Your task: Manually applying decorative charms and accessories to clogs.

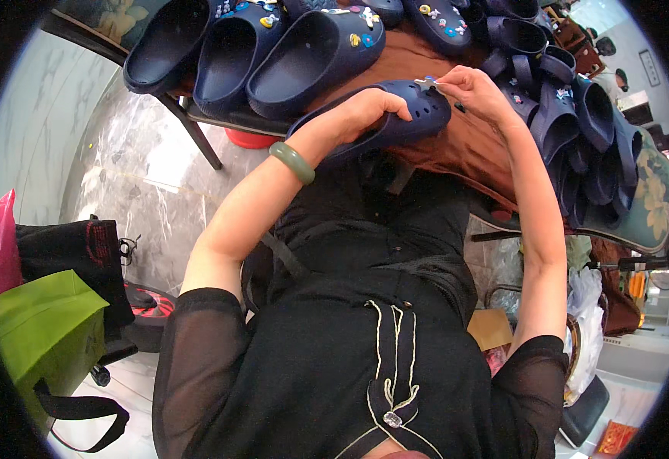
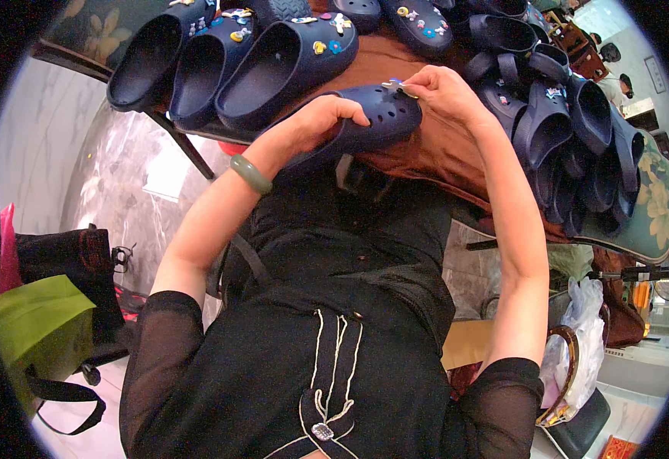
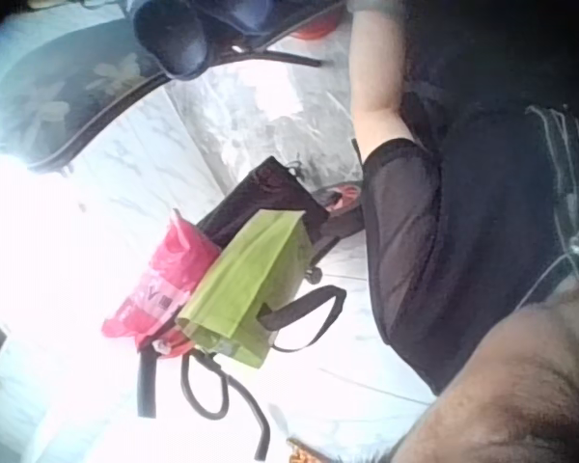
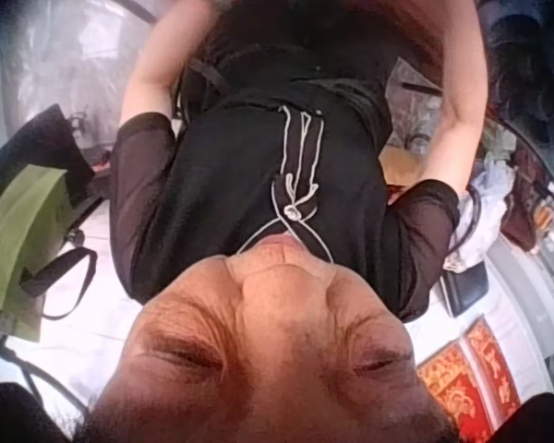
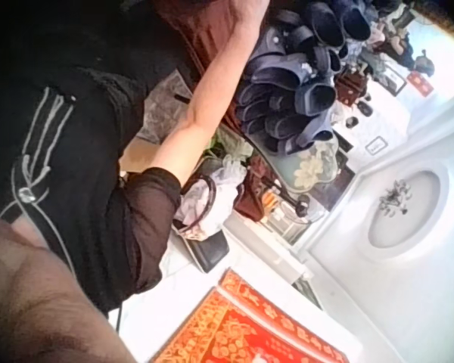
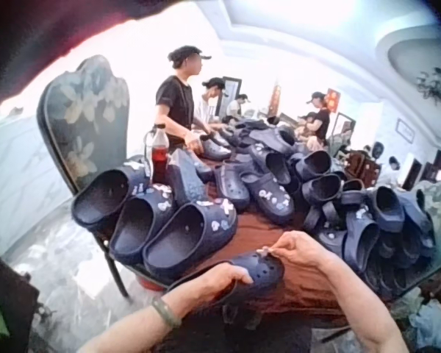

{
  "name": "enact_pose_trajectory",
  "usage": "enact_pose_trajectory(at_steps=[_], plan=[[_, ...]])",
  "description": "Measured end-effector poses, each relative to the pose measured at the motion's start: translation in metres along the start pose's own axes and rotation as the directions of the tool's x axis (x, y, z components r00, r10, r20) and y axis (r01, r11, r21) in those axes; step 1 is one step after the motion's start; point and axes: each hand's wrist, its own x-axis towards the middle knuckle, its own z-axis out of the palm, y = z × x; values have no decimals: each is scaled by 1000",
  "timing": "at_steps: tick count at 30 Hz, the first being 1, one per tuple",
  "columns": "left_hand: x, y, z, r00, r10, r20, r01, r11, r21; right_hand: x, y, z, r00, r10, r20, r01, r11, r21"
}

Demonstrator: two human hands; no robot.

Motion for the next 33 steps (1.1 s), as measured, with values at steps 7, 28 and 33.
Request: enact_pose_trajectory(at_steps=[7, 28, 33], plan=[[11, -11, -11, 1000, 18, 23, -18, 1000, -20, -7, -20, 3, 935, -351, 44, 310, 752, -582], [-5, -36, -10, 903, 412, 122, -419, 783, 459, -50, -20, 36, 859, -511, -27, 380, 674, -634], [-20, -42, 8, 854, 512, 96, -512, 789, 341, -46, -27, 32, 898, -394, -194, 264, 838, -478]])
